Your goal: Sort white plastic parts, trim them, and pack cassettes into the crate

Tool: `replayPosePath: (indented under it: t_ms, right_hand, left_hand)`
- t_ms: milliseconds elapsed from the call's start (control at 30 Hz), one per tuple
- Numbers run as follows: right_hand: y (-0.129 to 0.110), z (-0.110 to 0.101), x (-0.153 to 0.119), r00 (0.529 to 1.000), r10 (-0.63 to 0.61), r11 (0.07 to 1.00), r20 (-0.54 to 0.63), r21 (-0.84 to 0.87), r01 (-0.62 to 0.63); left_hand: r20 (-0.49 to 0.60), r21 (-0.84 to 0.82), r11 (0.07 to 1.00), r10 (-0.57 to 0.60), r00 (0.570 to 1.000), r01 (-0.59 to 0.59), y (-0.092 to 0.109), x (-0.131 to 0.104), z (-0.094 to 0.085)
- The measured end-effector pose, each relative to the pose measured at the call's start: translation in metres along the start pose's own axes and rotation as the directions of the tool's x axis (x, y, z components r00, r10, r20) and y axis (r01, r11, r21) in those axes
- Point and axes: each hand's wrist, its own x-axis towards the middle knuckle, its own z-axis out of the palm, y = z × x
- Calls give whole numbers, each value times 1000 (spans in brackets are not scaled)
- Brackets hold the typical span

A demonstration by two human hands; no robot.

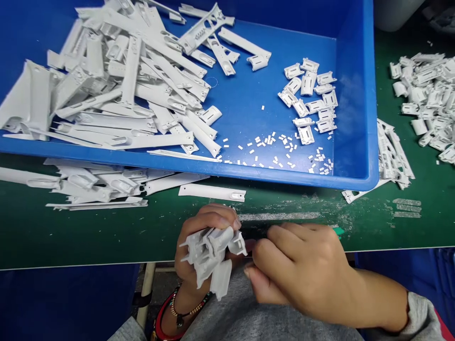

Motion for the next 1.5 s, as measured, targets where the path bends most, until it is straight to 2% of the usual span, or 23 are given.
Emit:
replayPosePath:
  t_ms: [67,167,300,433,533,600,633,700,767,833,900,967,1033,1100,1167,1233,1300,1367,1433,1500]
  right_hand:
    - [1,-4,-2,999,42,998,-14,51,-41]
    - [2,-9,-1,994,92,996,-55,-1,-92]
    - [1,-9,1,997,59,997,-50,-38,-61]
    - [0,-5,-3,997,54,994,-60,-92,-60]
    - [6,1,-8,994,96,974,-53,-199,-105]
    - [10,5,-9,987,146,966,-59,-206,-155]
    - [12,5,-8,983,171,971,-69,-157,-180]
    - [12,4,-7,980,188,982,-61,49,-185]
    - [9,1,-5,987,158,951,-7,268,-151]
    - [5,-2,-5,989,145,910,38,386,-148]
    - [2,-3,-9,970,243,890,6,397,-225]
    - [1,-1,-14,921,384,868,-66,365,-336]
    - [1,4,-19,865,477,850,-157,331,-409]
    - [1,12,-20,839,492,858,-234,295,-421]
    - [1,24,-17,853,446,889,-273,247,-386]
    - [1,36,-9,893,367,926,-261,196,-323]
    - [2,45,0,927,308,949,-213,129,-286]
    - [4,48,5,944,294,956,-148,31,-292]
    - [4,45,5,939,325,943,-109,-42,-331]
    - [4,36,1,929,357,932,-96,-25,-361]
  left_hand:
    - [13,24,1000,7,1000,-8,1,1,0]
    - [46,61,998,16,999,-19,2,3,-1]
    - [49,66,998,7,999,-10,3,5,-2]
    - [58,64,998,-6,998,2,2,2,-4]
    - [74,46,999,-10,997,7,1,-2,-5]
    - [70,37,999,-10,998,8,0,-3,-4]
    - [58,33,999,-11,998,9,0,-3,-3]
    - [37,35,999,-4,999,2,-2,-4,-2]
    - [49,42,998,36,998,-38,-3,-4,-1]
    - [58,66,995,70,996,-73,-4,-3,-1]
    - [11,87,992,88,996,-88,-3,-3,-3]
    - [-109,96,991,101,989,-90,0,-1,-6]
    - [-249,97,991,118,961,-97,6,-1,-11]
    - [-366,111,989,128,922,-93,14,-3,-17]
    - [-409,130,989,123,904,-75,22,-6,-23]
    - [-336,175,985,67,939,-8,27,-9,-28]
    - [-194,228,973,-1,981,46,29,-11,-29]
    - [-97,231,971,-46,994,67,27,-13,-26]
    - [-79,186,980,-55,995,69,23,-12,-20]
    - [-81,137,988,-57,995,68,18,-11,-14]
